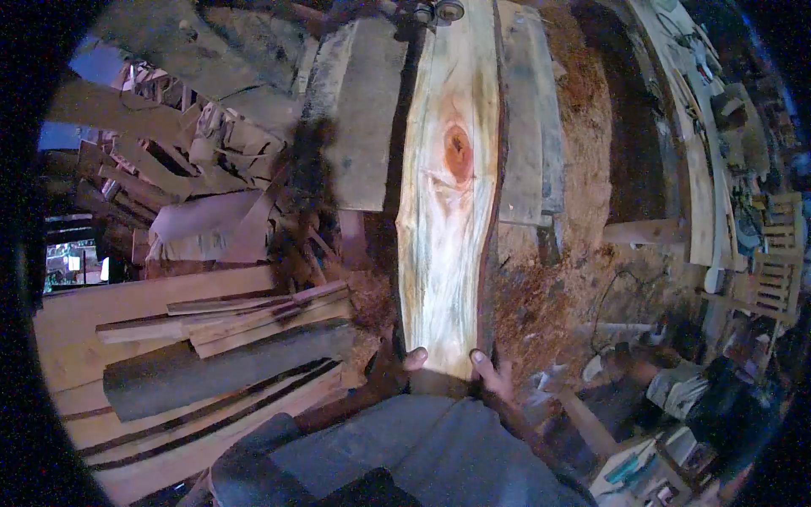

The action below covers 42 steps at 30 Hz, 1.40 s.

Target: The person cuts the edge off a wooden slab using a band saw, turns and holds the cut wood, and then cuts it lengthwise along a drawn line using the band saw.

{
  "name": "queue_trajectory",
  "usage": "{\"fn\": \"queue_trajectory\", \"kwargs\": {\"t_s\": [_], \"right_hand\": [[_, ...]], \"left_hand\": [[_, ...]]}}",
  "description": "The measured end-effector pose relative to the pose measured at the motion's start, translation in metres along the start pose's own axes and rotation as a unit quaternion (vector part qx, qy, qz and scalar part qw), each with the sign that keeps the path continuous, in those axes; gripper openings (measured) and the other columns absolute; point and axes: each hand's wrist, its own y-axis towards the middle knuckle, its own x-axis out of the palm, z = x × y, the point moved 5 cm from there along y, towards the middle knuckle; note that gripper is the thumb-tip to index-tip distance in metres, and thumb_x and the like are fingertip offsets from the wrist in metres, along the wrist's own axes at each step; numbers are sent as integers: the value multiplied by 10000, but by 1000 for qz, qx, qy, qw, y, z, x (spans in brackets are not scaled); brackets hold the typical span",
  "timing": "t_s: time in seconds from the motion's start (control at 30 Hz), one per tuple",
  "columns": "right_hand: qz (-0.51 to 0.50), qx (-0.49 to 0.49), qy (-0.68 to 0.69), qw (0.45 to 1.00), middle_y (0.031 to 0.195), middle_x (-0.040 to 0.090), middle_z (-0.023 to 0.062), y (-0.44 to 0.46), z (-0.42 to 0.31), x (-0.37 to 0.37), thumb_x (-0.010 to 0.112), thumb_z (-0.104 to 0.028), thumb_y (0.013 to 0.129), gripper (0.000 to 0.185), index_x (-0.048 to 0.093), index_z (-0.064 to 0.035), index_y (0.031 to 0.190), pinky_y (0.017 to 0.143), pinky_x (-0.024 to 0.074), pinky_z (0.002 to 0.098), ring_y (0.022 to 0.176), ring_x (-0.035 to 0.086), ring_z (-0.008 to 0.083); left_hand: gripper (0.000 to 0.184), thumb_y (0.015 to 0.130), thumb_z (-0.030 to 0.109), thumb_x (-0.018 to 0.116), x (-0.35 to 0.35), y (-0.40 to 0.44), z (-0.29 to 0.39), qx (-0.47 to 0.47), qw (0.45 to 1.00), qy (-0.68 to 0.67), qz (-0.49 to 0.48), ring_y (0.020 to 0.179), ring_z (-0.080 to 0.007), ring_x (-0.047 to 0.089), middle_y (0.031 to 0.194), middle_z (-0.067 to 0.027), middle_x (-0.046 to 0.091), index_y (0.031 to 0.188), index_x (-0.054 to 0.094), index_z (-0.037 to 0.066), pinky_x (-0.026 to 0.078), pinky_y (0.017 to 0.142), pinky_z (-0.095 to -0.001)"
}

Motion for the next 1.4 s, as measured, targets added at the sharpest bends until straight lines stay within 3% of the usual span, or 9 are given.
{"fn": "queue_trajectory", "kwargs": {"t_s": [0.1,0.2,0.27,0.3,0.37,0.7,0.8,1.07,1.4], "right_hand": [[1,-22,13,1000,751,521,-38,0,-5,5,688,-325,920,575,552,18,1360,544,336,292,615,443,96],[-3,-74,59,996,871,622,16,8,10,5,688,-318,920,590,539,24,1376,656,450,304,740,561,135],[0,-113,111,987,1075,677,85,12,7,10,693,-315,920,602,534,36,1383,844,504,336,937,628,194],[-3,-117,113,987,1075,677,85,11,5,9,693,-315,920,602,534,36,1383,844,504,336,937,628,194],[-8,-53,126,991,1251,652,131,4,4,11,698,-308,924,613,524,45,1394,1002,465,365,1115,610,240],[-18,-64,93,994,1251,647,119,11,16,6,702,-332,943,604,537,50,1381,974,467,366,1102,597,235],[-11,-32,88,996,1197,663,104,15,26,3,700,-341,949,574,566,38,1358,941,474,363,1060,604,222],[2,-55,50,997,921,628,12,10,9,3,717,-352,940,442,640,-13,1214,702,431,310,812,550,138],[2,-74,70,995,1016,659,32,16,14,4,704,-357,927,489,635,1,1253,769,458,308,877,568,152]], "left_hand": [[955,817,356,810,2,-1,11,-30,999,-31,13,1248,-269,500,1343,-148,496,1499,243,2,427,1061,-435],[903,820,338,812,1,-1,14,-41,999,-18,7,1275,-253,476,1356,-147,494,1483,292,13,419,1072,-435],[886,823,322,816,1,-2,0,-96,993,-70,-8,1294,-255,469,1394,-149,484,1492,319,20,413,1083,-439],[886,823,322,816,1,-2,-4,-91,993,-68,-8,1294,-255,469,1394,-149,484,1492,319,20,413,1083,-439],[908,823,348,818,-2,-2,-6,-64,997,-21,29,1305,-283,482,1427,-169,487,1511,328,15,405,1092,-453],[962,828,442,804,-14,1,-39,-18,995,98,15,1327,-345,489,1420,-232,511,1517,316,-19,392,1107,-470],[954,824,482,794,-3,-1,-17,-22,999,-27,3,1319,-361,496,1401,-241,526,1499,345,-21,407,1091,-479],[972,816,548,771,-13,2,-32,-63,992,106,15,1268,-382,543,1364,-267,549,1479,359,-32,418,1079,-478],[998,802,533,781,-11,8,-43,-31,999,40,-2,1291,-373,519,1392,-269,519,1474,347,-64,417,1081,-465]]}}
